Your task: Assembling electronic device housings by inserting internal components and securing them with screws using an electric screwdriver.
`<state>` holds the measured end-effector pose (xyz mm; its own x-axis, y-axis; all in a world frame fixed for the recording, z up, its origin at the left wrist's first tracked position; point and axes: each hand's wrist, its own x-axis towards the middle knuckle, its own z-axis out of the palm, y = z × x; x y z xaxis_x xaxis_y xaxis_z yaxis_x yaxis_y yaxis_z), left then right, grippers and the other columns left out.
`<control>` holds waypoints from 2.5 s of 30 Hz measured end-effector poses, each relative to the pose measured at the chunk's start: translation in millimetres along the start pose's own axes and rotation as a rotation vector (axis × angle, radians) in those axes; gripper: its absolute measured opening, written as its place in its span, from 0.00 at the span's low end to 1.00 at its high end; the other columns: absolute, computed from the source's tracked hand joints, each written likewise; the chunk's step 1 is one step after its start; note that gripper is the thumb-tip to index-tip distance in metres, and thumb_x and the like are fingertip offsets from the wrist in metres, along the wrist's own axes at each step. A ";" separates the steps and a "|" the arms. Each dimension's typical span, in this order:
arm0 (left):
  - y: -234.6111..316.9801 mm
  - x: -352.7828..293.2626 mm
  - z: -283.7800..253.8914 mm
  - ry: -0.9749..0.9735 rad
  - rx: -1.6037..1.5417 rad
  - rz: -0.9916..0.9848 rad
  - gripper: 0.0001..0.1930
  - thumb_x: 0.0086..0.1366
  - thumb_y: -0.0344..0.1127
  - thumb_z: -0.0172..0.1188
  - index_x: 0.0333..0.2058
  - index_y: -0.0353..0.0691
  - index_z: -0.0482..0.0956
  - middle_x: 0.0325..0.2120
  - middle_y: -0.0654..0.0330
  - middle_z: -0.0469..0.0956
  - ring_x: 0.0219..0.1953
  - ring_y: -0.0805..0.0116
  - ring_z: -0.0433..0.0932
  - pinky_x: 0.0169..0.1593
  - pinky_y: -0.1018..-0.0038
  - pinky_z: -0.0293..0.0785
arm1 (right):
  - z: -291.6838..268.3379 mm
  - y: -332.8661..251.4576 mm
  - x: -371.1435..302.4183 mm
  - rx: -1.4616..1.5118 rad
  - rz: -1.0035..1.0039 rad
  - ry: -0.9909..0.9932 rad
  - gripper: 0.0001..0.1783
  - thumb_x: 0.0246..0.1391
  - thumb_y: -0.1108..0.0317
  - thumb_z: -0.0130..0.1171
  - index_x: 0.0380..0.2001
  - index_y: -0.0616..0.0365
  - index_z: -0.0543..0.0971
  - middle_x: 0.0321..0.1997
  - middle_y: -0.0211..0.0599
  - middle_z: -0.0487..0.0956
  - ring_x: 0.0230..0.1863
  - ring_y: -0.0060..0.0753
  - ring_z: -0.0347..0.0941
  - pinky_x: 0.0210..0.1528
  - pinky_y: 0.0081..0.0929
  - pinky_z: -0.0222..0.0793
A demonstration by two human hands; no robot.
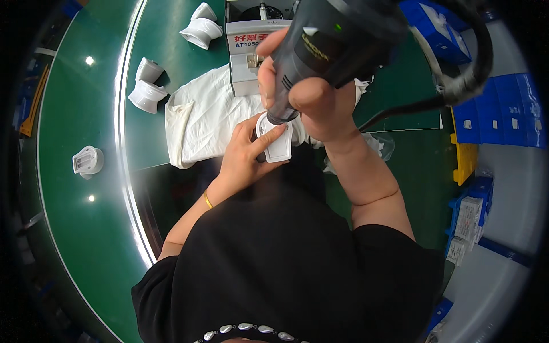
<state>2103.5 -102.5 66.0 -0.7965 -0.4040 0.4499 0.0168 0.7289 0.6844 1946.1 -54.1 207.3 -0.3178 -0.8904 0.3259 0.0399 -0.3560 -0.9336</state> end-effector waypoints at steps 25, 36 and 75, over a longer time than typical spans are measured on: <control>-3.8 0.9 3.0 0.057 -0.061 -0.045 0.50 0.38 0.36 0.80 0.60 0.33 0.62 0.55 0.45 0.72 0.53 0.44 0.73 0.55 0.59 0.72 | -273.1 16.9 -26.9 -0.377 0.247 0.991 0.25 0.45 0.70 0.75 0.43 0.59 0.72 0.31 0.35 0.77 0.28 0.30 0.77 0.25 0.28 0.75; 7.0 8.4 -1.9 0.061 0.010 -0.056 0.57 0.37 0.38 0.81 0.64 0.30 0.56 0.56 0.46 0.71 0.50 0.47 0.74 0.51 0.61 0.73 | -357.9 106.8 -25.6 -0.716 0.563 0.951 0.21 0.45 0.61 0.70 0.37 0.66 0.80 0.31 0.38 0.80 0.27 0.30 0.74 0.27 0.26 0.67; -182.7 19.0 -267.7 1.048 0.167 -0.602 0.24 0.55 0.34 0.67 0.45 0.31 0.66 0.41 0.45 0.76 0.43 0.55 0.78 0.47 0.66 0.74 | 25.0 58.3 -14.6 -0.134 0.213 -0.335 0.30 0.51 0.79 0.64 0.59 0.64 0.69 0.48 0.39 0.78 0.44 0.24 0.74 0.48 0.21 0.70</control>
<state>2247.1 -391.3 103.1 0.2245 -0.8957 0.3838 -0.3260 0.3021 0.8958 1976.7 -69.0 151.8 0.0111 -0.9910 0.1333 -0.0588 -0.1337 -0.9893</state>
